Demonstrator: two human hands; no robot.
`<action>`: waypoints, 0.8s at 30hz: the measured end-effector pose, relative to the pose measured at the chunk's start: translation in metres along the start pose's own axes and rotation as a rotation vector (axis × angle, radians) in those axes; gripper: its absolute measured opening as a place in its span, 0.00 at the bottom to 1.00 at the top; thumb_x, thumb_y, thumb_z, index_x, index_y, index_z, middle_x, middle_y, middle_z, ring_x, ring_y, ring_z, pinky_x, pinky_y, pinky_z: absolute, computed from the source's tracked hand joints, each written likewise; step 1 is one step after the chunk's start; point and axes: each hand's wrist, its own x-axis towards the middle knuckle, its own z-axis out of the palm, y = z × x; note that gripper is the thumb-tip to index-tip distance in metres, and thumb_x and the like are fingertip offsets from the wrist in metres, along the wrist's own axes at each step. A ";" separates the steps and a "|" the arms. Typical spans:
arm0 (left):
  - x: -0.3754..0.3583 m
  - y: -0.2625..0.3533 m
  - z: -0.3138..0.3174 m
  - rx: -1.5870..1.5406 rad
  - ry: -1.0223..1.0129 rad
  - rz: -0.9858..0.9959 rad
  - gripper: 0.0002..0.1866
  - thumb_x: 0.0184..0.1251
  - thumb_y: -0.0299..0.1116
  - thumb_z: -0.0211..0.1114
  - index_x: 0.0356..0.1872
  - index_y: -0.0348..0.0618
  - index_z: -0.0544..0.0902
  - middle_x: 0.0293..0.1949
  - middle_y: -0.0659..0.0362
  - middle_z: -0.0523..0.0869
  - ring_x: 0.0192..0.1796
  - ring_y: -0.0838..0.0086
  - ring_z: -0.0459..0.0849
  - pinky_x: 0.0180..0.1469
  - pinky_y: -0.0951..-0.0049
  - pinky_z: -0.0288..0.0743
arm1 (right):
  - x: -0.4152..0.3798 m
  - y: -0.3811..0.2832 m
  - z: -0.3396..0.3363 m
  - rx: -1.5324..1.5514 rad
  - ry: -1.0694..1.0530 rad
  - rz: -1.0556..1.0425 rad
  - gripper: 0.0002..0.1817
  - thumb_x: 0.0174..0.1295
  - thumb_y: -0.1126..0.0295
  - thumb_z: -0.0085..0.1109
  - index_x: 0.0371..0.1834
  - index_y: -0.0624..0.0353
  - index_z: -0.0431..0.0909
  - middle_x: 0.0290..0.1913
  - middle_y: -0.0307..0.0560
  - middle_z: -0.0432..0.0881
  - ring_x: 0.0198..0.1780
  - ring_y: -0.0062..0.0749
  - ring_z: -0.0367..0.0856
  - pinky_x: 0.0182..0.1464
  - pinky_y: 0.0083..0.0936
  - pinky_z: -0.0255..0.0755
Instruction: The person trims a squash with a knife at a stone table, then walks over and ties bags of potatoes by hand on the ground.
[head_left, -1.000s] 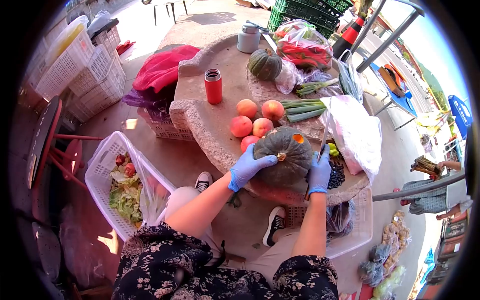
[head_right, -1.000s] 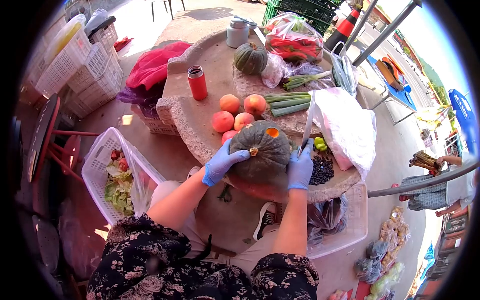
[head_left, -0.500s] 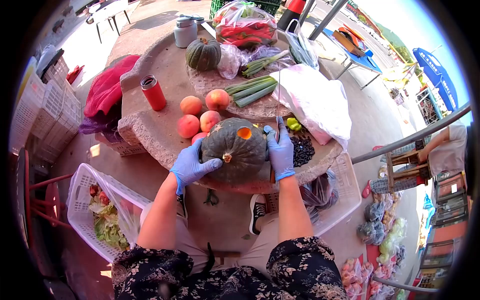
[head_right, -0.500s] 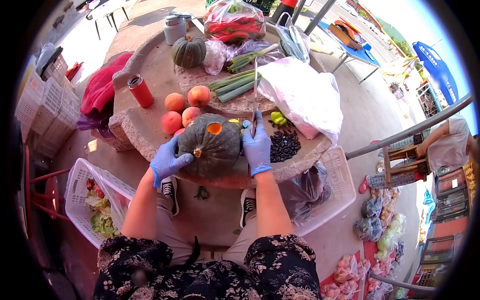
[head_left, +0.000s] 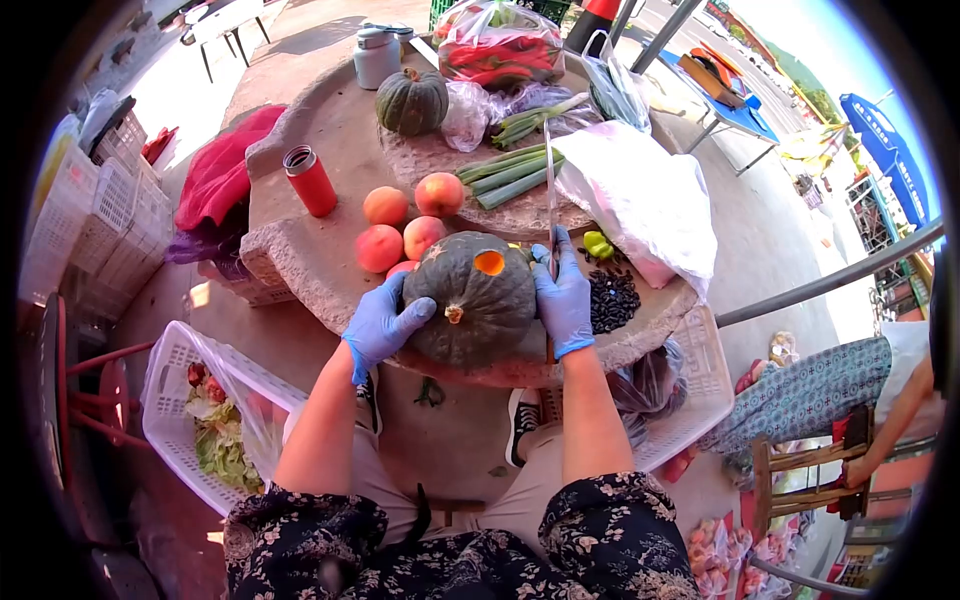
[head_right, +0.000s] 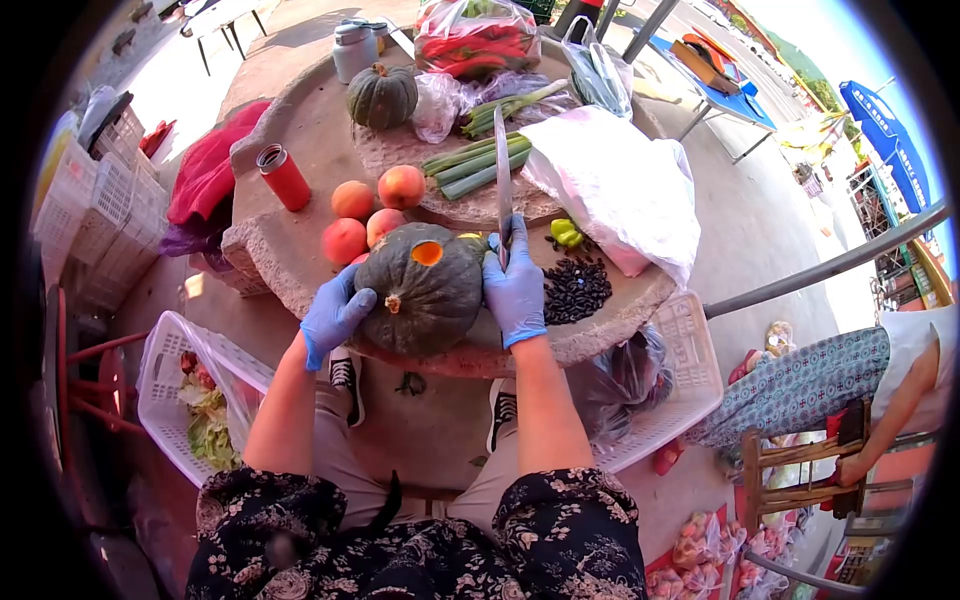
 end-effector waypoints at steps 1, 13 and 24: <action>0.000 0.000 0.000 -0.011 -0.002 -0.003 0.37 0.54 0.59 0.62 0.54 0.35 0.72 0.43 0.46 0.82 0.49 0.60 0.80 0.52 0.66 0.71 | 0.000 0.002 0.001 0.013 0.003 -0.014 0.31 0.60 0.63 0.51 0.67 0.60 0.57 0.40 0.66 0.79 0.41 0.52 0.81 0.42 0.36 0.73; 0.001 -0.003 0.001 -0.017 0.006 0.024 0.38 0.54 0.59 0.62 0.55 0.35 0.71 0.43 0.46 0.82 0.50 0.60 0.80 0.53 0.66 0.70 | 0.000 0.002 0.000 -0.013 -0.017 -0.009 0.32 0.60 0.63 0.51 0.67 0.59 0.56 0.40 0.66 0.79 0.41 0.53 0.80 0.44 0.37 0.72; 0.001 -0.004 0.001 -0.013 0.001 -0.002 0.36 0.56 0.58 0.61 0.55 0.36 0.72 0.43 0.45 0.82 0.49 0.61 0.80 0.53 0.66 0.70 | 0.000 0.002 0.002 0.014 -0.014 -0.055 0.32 0.60 0.64 0.50 0.67 0.61 0.56 0.44 0.66 0.78 0.44 0.53 0.80 0.46 0.35 0.72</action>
